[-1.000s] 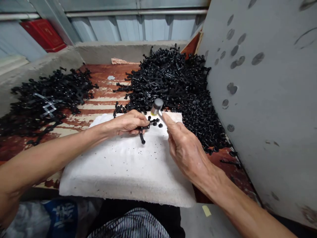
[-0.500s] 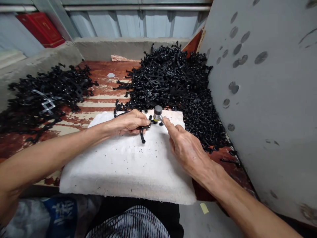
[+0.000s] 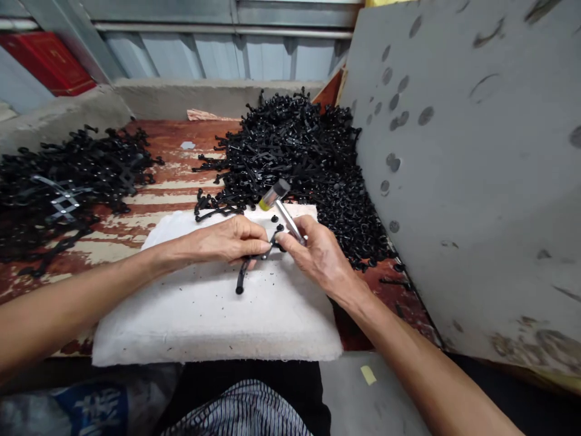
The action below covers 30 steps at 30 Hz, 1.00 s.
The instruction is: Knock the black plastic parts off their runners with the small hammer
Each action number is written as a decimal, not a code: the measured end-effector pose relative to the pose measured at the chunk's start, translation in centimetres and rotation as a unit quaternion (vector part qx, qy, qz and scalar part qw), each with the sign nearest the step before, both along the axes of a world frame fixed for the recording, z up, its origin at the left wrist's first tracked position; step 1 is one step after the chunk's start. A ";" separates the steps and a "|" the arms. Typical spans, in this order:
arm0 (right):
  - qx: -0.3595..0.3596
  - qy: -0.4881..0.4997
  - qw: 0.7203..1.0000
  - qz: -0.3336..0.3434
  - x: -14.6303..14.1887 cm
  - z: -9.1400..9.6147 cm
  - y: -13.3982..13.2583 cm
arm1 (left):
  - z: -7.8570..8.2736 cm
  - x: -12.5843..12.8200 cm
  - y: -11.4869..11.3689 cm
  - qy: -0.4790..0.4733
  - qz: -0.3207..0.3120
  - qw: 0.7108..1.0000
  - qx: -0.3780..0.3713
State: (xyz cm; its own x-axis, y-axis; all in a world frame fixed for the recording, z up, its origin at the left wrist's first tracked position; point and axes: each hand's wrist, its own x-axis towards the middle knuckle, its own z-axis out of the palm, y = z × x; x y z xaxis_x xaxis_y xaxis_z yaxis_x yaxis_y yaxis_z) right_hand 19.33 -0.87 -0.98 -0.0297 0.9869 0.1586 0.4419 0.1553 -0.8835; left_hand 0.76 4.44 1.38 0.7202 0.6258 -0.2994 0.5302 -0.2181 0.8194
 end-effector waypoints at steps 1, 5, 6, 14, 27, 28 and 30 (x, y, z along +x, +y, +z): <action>-0.016 0.014 1.000 0.007 -0.2 -0.2 0.1 | 0.1 0.1 -0.4 -0.001 -0.032 0.999 0.009; -0.088 0.093 0.992 0.015 -0.9 -0.9 -0.5 | -0.7 -0.3 -1.9 -0.008 -0.023 0.996 0.081; -0.103 0.114 0.988 0.009 -1.0 -0.9 -0.8 | -1.0 -0.6 -2.2 -0.019 0.031 0.995 0.094; -0.155 0.221 0.962 -0.045 -1.4 -0.6 -1.6 | -1.2 -0.1 -4.0 -0.212 0.338 0.881 -0.256; -0.153 0.289 0.943 -0.066 -1.1 -1.5 -2.0 | -1.5 2.1 -2.4 -0.185 0.372 0.876 -0.243; -0.149 0.294 0.941 -0.072 -1.0 -1.6 -2.3 | -1.4 2.0 -1.8 -0.184 0.380 0.878 -0.225; -0.146 0.309 0.936 -0.086 -0.9 -1.8 -3.0 | -1.3 1.8 -0.7 -0.188 0.396 0.877 -0.197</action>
